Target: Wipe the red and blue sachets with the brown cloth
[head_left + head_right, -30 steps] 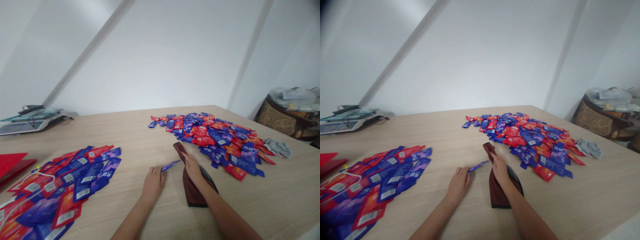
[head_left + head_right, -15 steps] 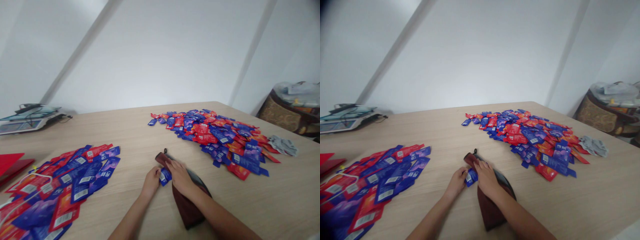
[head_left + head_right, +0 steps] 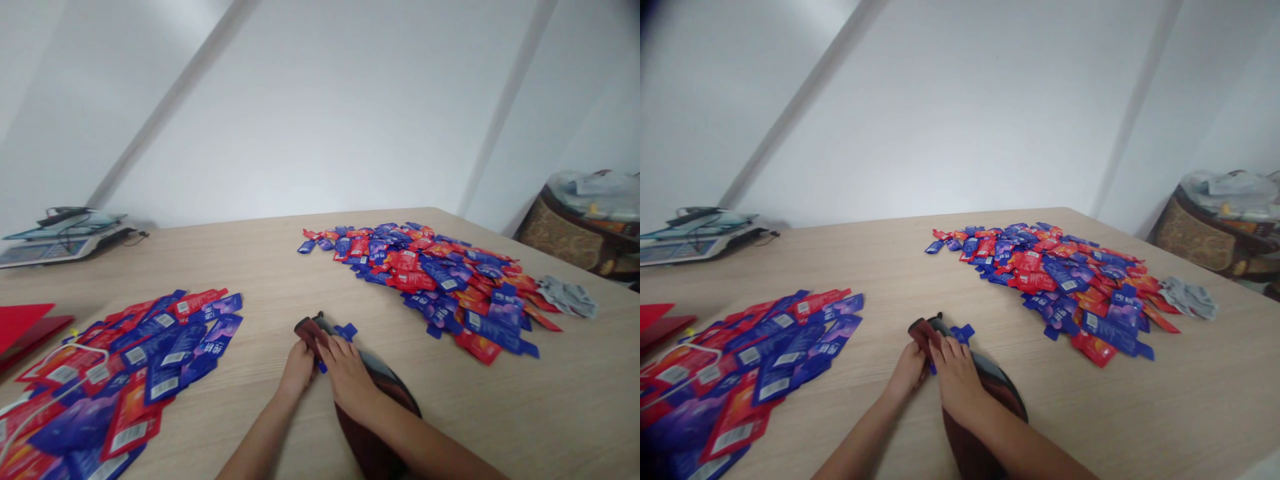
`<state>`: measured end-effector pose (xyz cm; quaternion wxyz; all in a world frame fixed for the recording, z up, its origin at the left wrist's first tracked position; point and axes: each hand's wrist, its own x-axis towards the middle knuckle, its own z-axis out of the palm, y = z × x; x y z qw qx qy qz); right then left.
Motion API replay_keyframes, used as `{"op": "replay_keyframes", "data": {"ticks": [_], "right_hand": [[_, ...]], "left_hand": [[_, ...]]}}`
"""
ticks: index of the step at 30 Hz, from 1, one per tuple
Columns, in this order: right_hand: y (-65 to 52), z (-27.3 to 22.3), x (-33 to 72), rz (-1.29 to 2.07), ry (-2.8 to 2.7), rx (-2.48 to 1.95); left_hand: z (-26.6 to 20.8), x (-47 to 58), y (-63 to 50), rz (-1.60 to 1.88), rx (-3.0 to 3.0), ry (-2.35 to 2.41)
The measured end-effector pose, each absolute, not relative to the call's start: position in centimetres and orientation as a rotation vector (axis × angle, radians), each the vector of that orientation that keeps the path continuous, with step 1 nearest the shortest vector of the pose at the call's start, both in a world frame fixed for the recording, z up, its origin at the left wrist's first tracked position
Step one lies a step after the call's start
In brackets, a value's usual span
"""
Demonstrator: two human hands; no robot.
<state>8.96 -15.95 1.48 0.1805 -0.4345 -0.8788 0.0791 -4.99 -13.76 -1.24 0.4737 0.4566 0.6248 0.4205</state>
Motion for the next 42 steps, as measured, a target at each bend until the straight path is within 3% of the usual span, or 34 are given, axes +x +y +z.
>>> {"op": "replay_keyframes", "data": {"ticks": [7,17,25,31,42], "right_hand": [[-9.1,0.9,13.9,0.184,-2.300,-1.613],[-15.5,1.9,9.9,0.321,-2.506,-1.076],[-10.0,1.4,13.1,0.183,-2.350,-1.565],[-10.5,1.0,13.0,0.150,-2.296,-1.572],[-10.6,1.0,14.2,0.275,-2.092,-1.346]], "left_hand": [[-0.7,-5.6,-14.3,1.015,1.179,1.502],[-0.9,-5.6,-14.1,0.981,1.162,1.506],[-0.4,-5.9,-14.9,1.137,1.209,1.381],[-0.4,-6.0,-15.1,1.130,1.694,1.138],[2.3,-4.3,-17.8,0.865,2.284,1.194]]}}
